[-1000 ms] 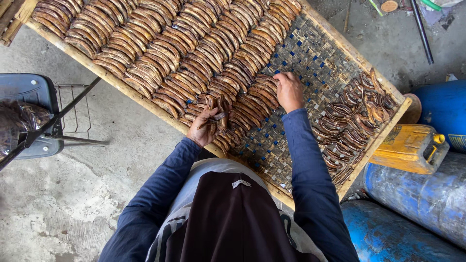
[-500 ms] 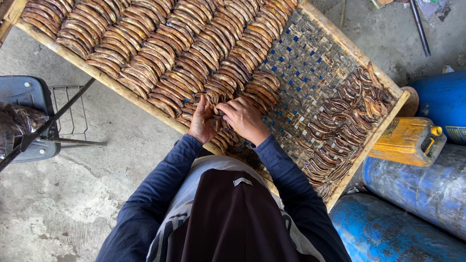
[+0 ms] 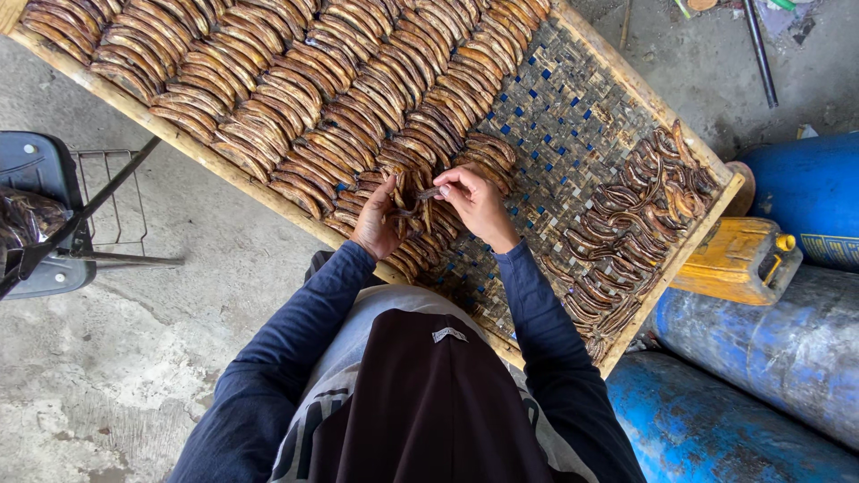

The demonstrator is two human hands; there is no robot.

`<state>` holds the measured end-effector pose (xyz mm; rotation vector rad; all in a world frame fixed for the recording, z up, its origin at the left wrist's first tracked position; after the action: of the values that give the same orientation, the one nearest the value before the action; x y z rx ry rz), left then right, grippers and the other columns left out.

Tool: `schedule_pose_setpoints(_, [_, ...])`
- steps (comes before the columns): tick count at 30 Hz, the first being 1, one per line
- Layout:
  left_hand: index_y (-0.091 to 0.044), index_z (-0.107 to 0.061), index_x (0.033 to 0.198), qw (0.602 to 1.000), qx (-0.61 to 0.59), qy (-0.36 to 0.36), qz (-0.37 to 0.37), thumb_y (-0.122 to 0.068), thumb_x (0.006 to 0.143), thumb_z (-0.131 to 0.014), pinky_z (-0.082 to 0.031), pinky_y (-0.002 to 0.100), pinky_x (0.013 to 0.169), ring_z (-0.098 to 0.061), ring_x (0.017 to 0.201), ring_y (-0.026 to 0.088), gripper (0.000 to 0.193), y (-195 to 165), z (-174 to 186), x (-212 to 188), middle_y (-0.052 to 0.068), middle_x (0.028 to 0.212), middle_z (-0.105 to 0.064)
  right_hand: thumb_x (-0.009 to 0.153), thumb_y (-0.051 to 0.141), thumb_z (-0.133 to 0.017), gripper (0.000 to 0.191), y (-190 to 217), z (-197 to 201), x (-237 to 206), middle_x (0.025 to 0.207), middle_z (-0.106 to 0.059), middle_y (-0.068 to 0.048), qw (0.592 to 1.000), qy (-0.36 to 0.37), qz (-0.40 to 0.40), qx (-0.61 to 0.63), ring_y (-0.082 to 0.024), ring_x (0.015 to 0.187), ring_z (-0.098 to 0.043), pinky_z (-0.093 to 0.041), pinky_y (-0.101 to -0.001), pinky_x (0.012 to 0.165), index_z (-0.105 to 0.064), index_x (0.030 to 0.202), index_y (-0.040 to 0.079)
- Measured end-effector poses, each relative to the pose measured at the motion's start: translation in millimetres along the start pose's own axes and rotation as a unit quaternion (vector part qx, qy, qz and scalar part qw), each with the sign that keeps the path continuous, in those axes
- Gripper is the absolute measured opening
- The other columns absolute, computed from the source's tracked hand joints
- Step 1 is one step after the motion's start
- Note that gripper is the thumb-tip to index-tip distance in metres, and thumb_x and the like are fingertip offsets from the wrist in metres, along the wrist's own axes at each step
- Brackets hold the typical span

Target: The person stands over a large woven bamboo drying tray covered with dried banana slices and rearranges them by hand, picking up individual slices and turning or repositioning them to spread the pieces evenly across the tray. They work through the tray section by section, moving some slices aside and placing others into open spots.

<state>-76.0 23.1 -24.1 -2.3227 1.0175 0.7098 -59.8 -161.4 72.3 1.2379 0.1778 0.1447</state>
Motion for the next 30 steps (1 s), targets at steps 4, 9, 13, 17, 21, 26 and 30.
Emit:
schedule_pose_setpoints(4, [-0.013, -0.063, 0.131, 1.000, -0.014, 0.016, -0.014, -0.049, 0.094, -0.070, -0.056, 0.043, 0.091, -0.062, 0.111, 0.024, 0.052, -3, -1, 3, 0.007, 0.120, -0.069, 0.095, 0.002, -0.070, 0.023, 7, 0, 5, 0.120, -0.063, -0.009, 0.999, 0.010, 0.026, -0.031, -0.016, 0.103, -0.072, -0.064, -0.0269, 0.083, -0.068, 0.118, 0.003])
schedule_pose_setpoints(9, [-0.019, -0.033, 0.156, 0.987, 0.116, -0.023, -0.111, -0.031, 0.097, -0.063, -0.056, 0.036, 0.093, -0.064, 0.114, 0.015, 0.067, -26, -6, 11, 0.005, 0.140, -0.059, 0.096, 0.010, -0.072, 0.018, -6, 6, 19, 0.110, -0.072, -0.005, 0.984, -0.038, -0.017, -0.174, -0.012, 0.083, -0.070, -0.056, -0.0237, 0.064, -0.071, 0.113, 0.009])
schedule_pose_setpoints(13, [-0.017, -0.030, 0.164, 0.917, 0.378, -0.053, -0.119, -0.032, 0.102, -0.055, -0.054, 0.039, 0.082, -0.066, 0.103, 0.034, 0.069, -39, -5, 23, 0.023, 0.143, -0.062, 0.101, 0.008, -0.067, 0.015, -10, 13, 21, 0.112, -0.075, -0.004, 0.987, -0.071, 0.002, -0.144, -0.010, 0.090, -0.071, -0.055, -0.0229, 0.069, -0.069, 0.116, 0.010])
schedule_pose_setpoints(17, [-0.007, -0.029, 0.158, 0.626, 0.717, -0.070, -0.298, -0.039, 0.105, -0.062, -0.048, 0.052, 0.105, -0.050, 0.136, 0.043, 0.069, -61, -26, 26, 0.026, 0.162, -0.030, 0.100, 0.007, -0.067, 0.015, -8, 25, 19, 0.107, -0.075, -0.001, 0.985, -0.096, -0.098, -0.103, -0.008, 0.080, -0.068, -0.053, -0.0226, 0.064, -0.069, 0.115, 0.010])
schedule_pose_setpoints(21, [-0.011, -0.048, 0.149, 0.417, 0.800, -0.093, -0.421, -0.042, 0.096, -0.073, -0.047, 0.059, 0.103, -0.053, 0.135, 0.046, 0.066, -69, -63, 4, 0.022, 0.152, -0.043, 0.100, 0.002, -0.069, 0.017, 15, 39, 19, 0.110, -0.073, -0.002, 0.991, -0.103, -0.041, -0.073, -0.008, 0.085, -0.064, -0.051, -0.0221, 0.070, -0.068, 0.116, 0.007])
schedule_pose_setpoints(26, [-0.006, -0.055, 0.144, 0.682, 0.650, 0.143, -0.303, -0.028, 0.090, -0.079, -0.058, 0.037, 0.099, -0.073, 0.111, 0.025, 0.062, -68, -115, 4, 0.013, 0.134, -0.069, 0.098, 0.000, -0.072, 0.025, 34, 47, 24, 0.108, -0.069, -0.002, 0.998, -0.054, 0.008, -0.034, -0.006, 0.095, -0.064, -0.053, -0.0211, 0.078, -0.062, 0.120, 0.005])
schedule_pose_setpoints(30, [-0.005, -0.061, 0.136, 0.745, 0.595, 0.185, -0.238, -0.021, 0.092, -0.079, -0.059, 0.031, 0.088, -0.072, 0.099, 0.017, 0.050, -71, -128, 24, 0.008, 0.113, -0.076, 0.100, -0.002, -0.070, 0.018, 24, 58, 28, 0.103, -0.066, -0.001, 0.991, -0.130, 0.007, 0.023, -0.006, 0.089, -0.064, -0.054, -0.0220, 0.075, -0.060, 0.113, 0.005])
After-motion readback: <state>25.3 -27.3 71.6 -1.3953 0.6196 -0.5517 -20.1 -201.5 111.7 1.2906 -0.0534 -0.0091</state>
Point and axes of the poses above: each hand's wrist, its own x-axis towards the middle knuckle, its own z-axis out of the back of the hand, y = z × x, the point moved 4 cm from there along x, towards the middle knuckle
